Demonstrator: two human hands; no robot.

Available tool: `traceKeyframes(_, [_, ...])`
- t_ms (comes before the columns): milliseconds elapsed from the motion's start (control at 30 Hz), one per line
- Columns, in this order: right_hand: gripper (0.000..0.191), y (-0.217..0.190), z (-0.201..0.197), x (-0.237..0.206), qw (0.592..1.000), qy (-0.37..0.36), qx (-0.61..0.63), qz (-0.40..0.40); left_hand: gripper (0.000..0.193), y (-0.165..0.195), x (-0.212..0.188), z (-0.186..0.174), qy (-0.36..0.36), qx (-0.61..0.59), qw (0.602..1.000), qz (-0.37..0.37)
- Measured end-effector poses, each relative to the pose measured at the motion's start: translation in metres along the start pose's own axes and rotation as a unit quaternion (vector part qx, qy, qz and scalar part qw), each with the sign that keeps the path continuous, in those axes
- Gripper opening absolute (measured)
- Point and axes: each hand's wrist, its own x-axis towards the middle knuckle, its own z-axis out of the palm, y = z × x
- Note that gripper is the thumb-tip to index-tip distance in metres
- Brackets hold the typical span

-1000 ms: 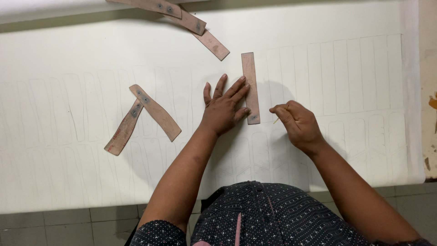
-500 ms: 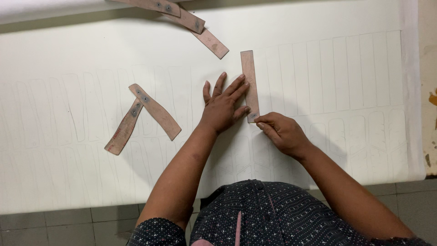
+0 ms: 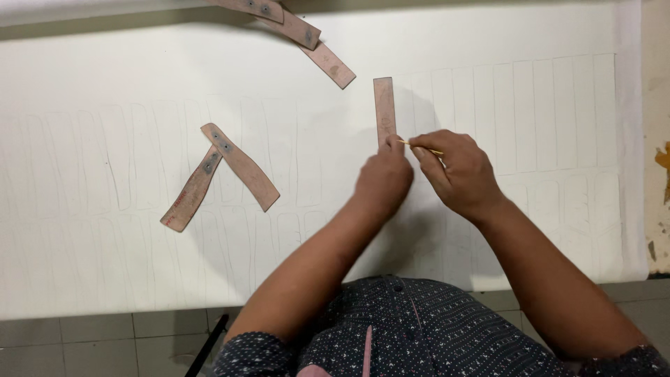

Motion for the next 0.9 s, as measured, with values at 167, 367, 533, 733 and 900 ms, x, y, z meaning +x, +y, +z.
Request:
traceKeyframes(167, [0.021, -0.004, 0.019, 0.038, 0.972, -0.217, -0.081, 0.028, 0.033, 0.044, -0.003, 0.048, -0.169, 0.393, 0.898, 0.107])
traceKeyframes(367, [0.022, -0.007, 0.03, 0.046, 0.944, -0.31, -0.086, 0.073, 0.05, 0.053, 0.002, 0.047, -0.204, 0.375, 0.899, 0.098])
traceKeyframes(533, [0.02, -0.007, 0.033, 0.044, 0.953, -0.277, -0.123, 0.003, 0.058, 0.053, 0.003, 0.047, -0.206, 0.35, 0.909, 0.095])
traceKeyframes(733, [0.018, 0.018, 0.041, 0.082, 0.967, -0.164, -0.194, -0.014, 0.07, 0.041, 0.013, 0.023, -0.081, -0.018, 0.995, -0.05])
traceKeyframes(900, [0.017, 0.048, 0.046, 0.131, 0.981, -0.052, -0.18, -0.053, 0.081, 0.036, 0.028, -0.017, -0.063, -0.238, 0.952, -0.181])
